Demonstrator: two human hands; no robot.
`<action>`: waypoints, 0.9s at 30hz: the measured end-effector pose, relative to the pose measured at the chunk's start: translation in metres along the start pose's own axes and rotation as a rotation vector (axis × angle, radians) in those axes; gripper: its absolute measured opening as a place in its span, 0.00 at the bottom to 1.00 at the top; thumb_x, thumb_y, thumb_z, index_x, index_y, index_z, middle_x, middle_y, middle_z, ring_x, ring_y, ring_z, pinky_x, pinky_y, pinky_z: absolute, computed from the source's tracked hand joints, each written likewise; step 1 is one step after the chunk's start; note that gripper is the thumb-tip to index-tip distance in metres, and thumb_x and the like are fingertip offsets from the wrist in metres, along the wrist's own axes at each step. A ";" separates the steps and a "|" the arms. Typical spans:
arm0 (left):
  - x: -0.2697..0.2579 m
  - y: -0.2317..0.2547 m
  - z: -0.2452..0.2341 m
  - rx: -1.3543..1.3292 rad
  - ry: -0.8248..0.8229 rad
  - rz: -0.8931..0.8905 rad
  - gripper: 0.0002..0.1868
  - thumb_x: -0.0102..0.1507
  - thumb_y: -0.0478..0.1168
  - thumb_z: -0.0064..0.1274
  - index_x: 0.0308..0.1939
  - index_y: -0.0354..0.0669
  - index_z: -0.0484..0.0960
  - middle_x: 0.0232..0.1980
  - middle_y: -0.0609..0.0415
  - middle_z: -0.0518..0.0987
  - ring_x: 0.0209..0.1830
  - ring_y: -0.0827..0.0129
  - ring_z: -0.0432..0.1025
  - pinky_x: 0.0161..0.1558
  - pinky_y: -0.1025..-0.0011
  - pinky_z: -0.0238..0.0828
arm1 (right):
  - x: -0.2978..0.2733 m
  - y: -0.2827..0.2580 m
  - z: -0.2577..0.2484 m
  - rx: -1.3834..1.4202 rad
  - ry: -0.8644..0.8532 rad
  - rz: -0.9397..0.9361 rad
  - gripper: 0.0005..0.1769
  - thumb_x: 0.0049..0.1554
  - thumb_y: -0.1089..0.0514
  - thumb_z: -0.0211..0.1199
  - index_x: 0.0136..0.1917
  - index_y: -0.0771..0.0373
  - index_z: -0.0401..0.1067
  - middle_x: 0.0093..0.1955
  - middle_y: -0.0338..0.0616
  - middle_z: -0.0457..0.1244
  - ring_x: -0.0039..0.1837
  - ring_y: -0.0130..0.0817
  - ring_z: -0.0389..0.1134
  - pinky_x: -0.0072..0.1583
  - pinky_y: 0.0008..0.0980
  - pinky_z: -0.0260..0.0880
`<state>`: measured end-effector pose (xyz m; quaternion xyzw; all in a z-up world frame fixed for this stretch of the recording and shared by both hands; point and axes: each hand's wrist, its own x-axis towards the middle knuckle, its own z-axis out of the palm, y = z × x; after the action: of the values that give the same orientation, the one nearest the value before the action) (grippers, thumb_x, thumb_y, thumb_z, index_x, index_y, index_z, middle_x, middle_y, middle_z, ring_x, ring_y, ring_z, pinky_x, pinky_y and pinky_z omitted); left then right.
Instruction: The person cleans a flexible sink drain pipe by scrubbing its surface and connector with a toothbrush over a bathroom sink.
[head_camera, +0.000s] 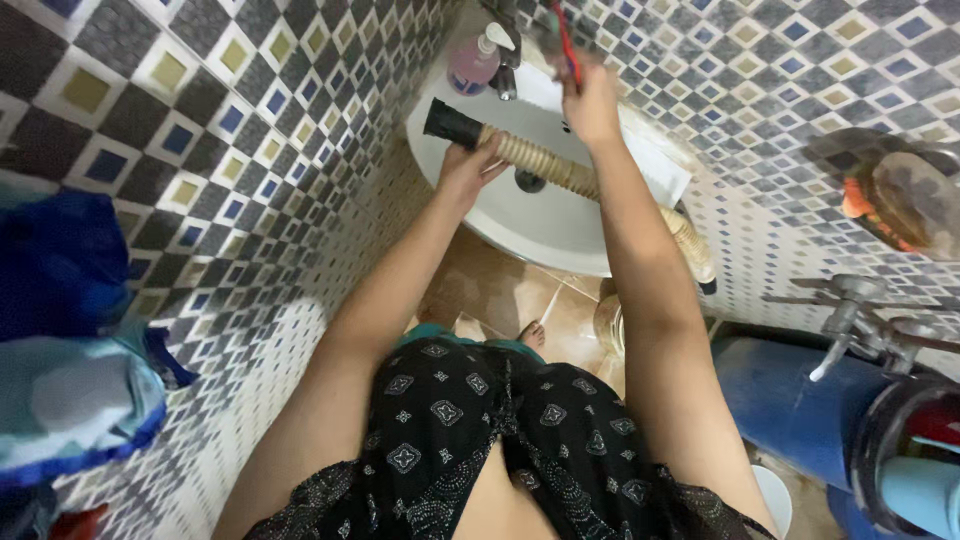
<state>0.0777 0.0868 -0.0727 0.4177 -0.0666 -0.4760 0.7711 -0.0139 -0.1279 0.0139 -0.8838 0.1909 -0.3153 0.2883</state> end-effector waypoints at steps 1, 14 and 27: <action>0.003 0.000 -0.001 -0.003 -0.007 -0.004 0.17 0.67 0.40 0.58 0.56 0.37 0.75 0.56 0.49 0.80 0.56 0.60 0.78 0.61 0.56 0.77 | 0.014 -0.007 0.007 -0.001 0.026 -0.132 0.11 0.59 0.68 0.60 0.55 0.65 0.78 0.46 0.55 0.70 0.47 0.50 0.74 0.50 0.42 0.72; 0.007 -0.014 -0.005 0.004 0.098 0.038 0.21 0.63 0.42 0.61 0.57 0.42 0.73 0.55 0.50 0.80 0.55 0.61 0.78 0.60 0.55 0.80 | 0.091 -0.046 0.047 -0.030 -0.297 -0.351 0.23 0.46 0.54 0.77 0.51 0.66 0.76 0.41 0.58 0.68 0.46 0.61 0.70 0.47 0.51 0.69; 0.004 -0.084 0.045 -0.361 0.290 0.280 0.25 0.71 0.52 0.55 0.67 0.45 0.68 0.63 0.55 0.78 0.57 0.67 0.71 0.60 0.61 0.68 | 0.020 0.014 -0.104 0.862 -0.393 0.543 0.11 0.64 0.56 0.66 0.53 0.61 0.67 0.41 0.49 0.72 0.37 0.29 0.74 0.30 0.22 0.53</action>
<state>0.0004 0.0405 -0.1045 0.3239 0.0738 -0.3042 0.8928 -0.0709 -0.1898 0.0803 -0.6467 0.2079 -0.1079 0.7258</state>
